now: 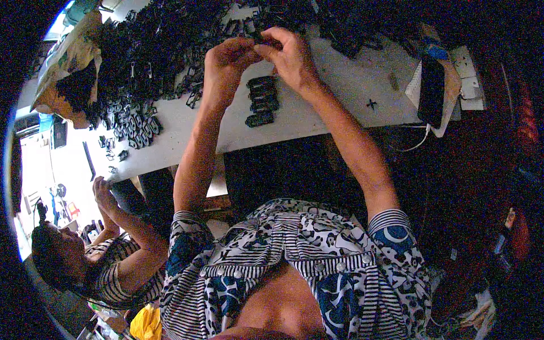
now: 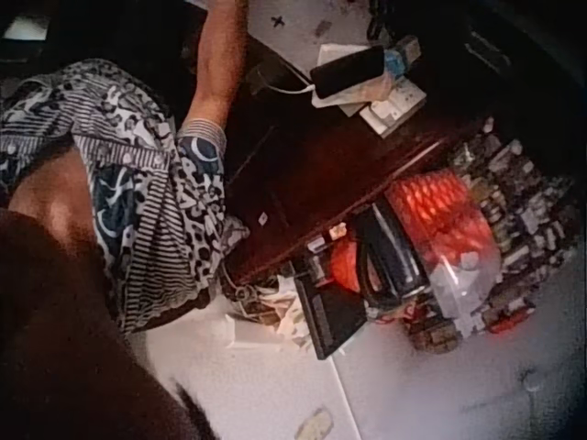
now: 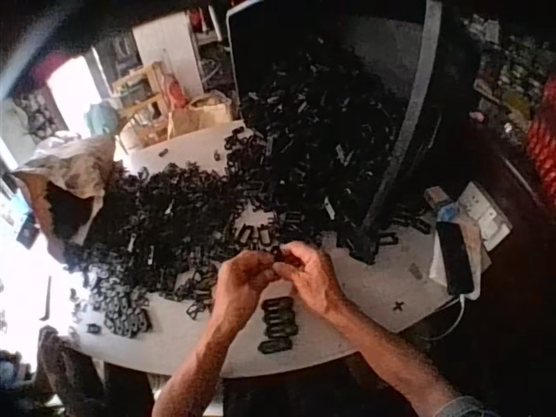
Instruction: The person assembles small plastic components by snapping individual pieces together by hand and arranging the assembled parts in stacks on the table.
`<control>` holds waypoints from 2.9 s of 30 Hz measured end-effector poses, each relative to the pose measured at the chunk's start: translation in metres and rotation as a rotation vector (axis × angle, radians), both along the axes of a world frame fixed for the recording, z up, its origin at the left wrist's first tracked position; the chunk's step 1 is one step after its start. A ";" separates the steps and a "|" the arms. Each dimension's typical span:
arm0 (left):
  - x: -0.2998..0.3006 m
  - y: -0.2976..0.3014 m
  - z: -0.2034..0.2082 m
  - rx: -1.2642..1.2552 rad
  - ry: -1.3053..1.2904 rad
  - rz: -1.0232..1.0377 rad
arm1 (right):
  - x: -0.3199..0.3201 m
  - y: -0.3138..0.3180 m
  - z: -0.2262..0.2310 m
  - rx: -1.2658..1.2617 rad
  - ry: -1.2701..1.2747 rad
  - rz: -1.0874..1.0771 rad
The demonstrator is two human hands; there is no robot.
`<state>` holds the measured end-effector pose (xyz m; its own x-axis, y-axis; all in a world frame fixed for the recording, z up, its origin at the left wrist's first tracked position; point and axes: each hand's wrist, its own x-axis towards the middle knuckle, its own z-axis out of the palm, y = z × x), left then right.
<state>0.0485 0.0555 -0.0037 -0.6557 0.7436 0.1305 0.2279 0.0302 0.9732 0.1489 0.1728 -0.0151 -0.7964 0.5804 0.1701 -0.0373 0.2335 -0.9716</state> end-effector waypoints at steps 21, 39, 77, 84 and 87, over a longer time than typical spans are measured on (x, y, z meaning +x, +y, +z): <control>-0.015 -0.002 0.005 -0.148 0.585 0.128 | 0.019 0.023 0.001 0.625 -0.145 0.042; -0.016 -0.004 -0.007 0.008 -0.276 -0.001 | 0.041 0.016 0.005 0.597 -0.113 0.031; -0.006 -0.006 -0.012 -0.145 0.703 0.034 | 0.038 0.019 -0.007 0.493 -0.189 0.019; -0.008 -0.008 -0.017 -0.136 0.645 0.051 | 0.036 0.020 -0.010 0.526 -0.181 0.007; -0.013 -0.009 -0.019 -0.175 0.726 0.087 | 0.033 0.022 -0.004 0.567 -0.167 0.023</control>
<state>0.0360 0.0466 -0.0224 -0.5070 0.7430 0.4370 0.8004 0.2177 0.5585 0.1817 0.1946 -0.0195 -0.8507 0.4175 0.3195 0.0942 0.7189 -0.6886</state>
